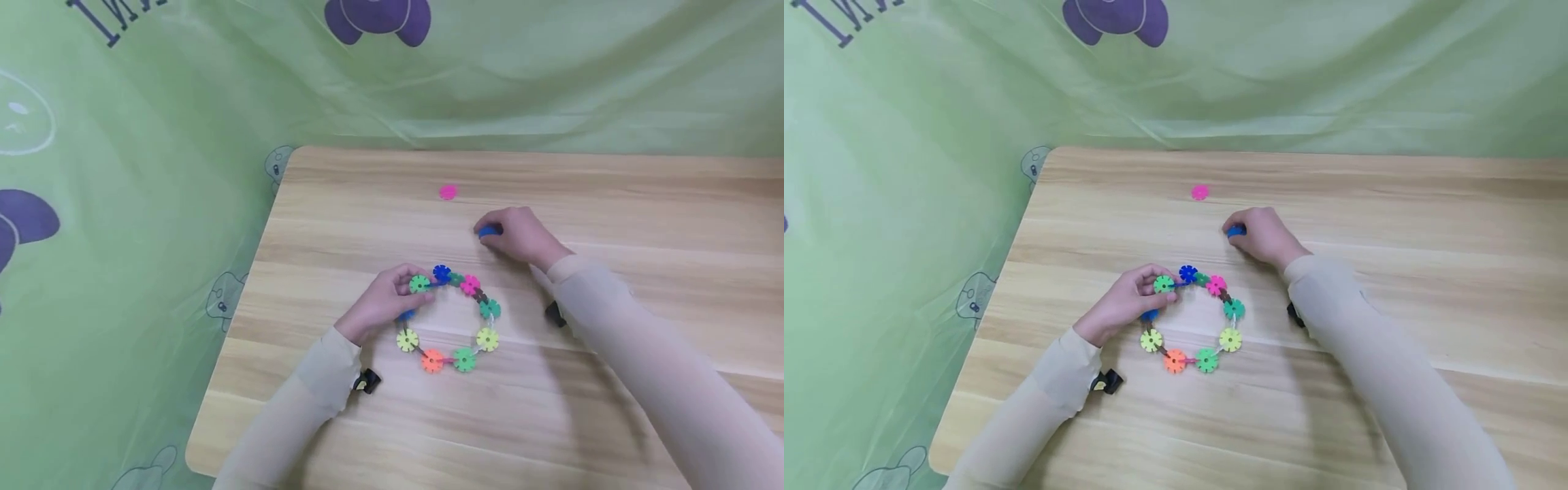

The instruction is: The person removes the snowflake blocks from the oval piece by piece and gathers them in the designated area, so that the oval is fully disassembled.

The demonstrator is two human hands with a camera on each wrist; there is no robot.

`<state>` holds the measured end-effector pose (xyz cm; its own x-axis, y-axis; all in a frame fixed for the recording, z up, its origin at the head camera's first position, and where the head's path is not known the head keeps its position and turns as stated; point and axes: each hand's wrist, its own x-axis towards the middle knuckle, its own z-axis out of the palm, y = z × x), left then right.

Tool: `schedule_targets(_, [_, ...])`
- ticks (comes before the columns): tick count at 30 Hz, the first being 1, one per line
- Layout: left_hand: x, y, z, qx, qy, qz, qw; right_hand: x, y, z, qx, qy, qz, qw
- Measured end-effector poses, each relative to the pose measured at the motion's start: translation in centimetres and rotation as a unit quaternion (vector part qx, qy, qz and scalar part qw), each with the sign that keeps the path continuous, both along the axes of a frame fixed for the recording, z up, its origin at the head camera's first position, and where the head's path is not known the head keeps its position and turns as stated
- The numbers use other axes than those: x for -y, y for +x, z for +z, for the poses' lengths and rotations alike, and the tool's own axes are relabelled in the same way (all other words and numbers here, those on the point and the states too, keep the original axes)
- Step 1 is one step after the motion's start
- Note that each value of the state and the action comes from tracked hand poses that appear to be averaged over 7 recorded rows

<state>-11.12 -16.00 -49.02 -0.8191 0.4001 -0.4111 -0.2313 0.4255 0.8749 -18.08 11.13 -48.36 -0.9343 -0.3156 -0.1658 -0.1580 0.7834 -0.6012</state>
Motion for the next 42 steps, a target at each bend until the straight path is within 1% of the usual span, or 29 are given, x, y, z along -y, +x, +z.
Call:
schedule_targets(3, [-0.4,-0.5,0.0,0.004,0.004,-0.006,1.0,-0.1,1.6,-0.2,0.007,-0.02,-0.01,0.9997])
schedule_targets(6, [-0.8,-1.1,0.0,0.01,0.012,-0.009,0.9998,-0.4,2.9,-0.5,0.02,-0.042,-0.028,0.9985])
schedule_targets(11, [-1.3,-1.7,-0.2,0.019,0.026,-0.012,0.9994,-1.2,4.4,-0.9,0.045,-0.078,-0.057,0.9943])
schedule_targets(15, [-1.5,-1.9,-0.5,0.025,0.027,-0.015,0.9992,-1.6,5.5,-0.9,0.074,-0.112,-0.071,0.9884])
schedule_targets(20, [-1.7,-2.0,-0.6,0.027,0.031,-0.014,0.999,-1.5,6.6,0.0,0.119,-0.166,-0.087,0.9751])
schedule_targets(22, [-1.8,-2.0,-0.7,0.028,0.034,-0.011,0.999,-1.2,6.9,0.5,0.127,-0.18,-0.084,0.9719])
schedule_targets(24, [-1.8,-2.1,-0.7,0.029,0.037,-0.007,0.9989,-0.8,7.1,0.9,0.129,-0.185,-0.075,0.9713])
schedule_targets(29, [-2.0,-2.2,-0.7,0.03,0.047,-0.007,0.9984,0.3,7.2,1.6,0.133,-0.172,-0.057,0.9745])
schedule_targets(32, [-2.0,-2.3,-0.7,0.032,0.056,-0.01,0.9979,0.8,7.0,1.7,0.137,-0.17,-0.052,0.9745])
schedule_targets(36, [-1.9,-2.3,-0.7,0.032,0.055,-0.015,0.9979,1.4,6.8,1.5,0.152,-0.176,-0.046,0.9714])
schedule_targets(39, [-1.8,-2.1,-0.7,0.033,0.052,-0.022,0.9978,1.6,6.9,1.4,0.16,-0.176,-0.043,0.9704])
schedule_targets(42, [-1.7,-1.9,-0.8,0.034,0.053,-0.025,0.9977,1.8,7.2,1.4,0.16,-0.169,-0.04,0.9718])
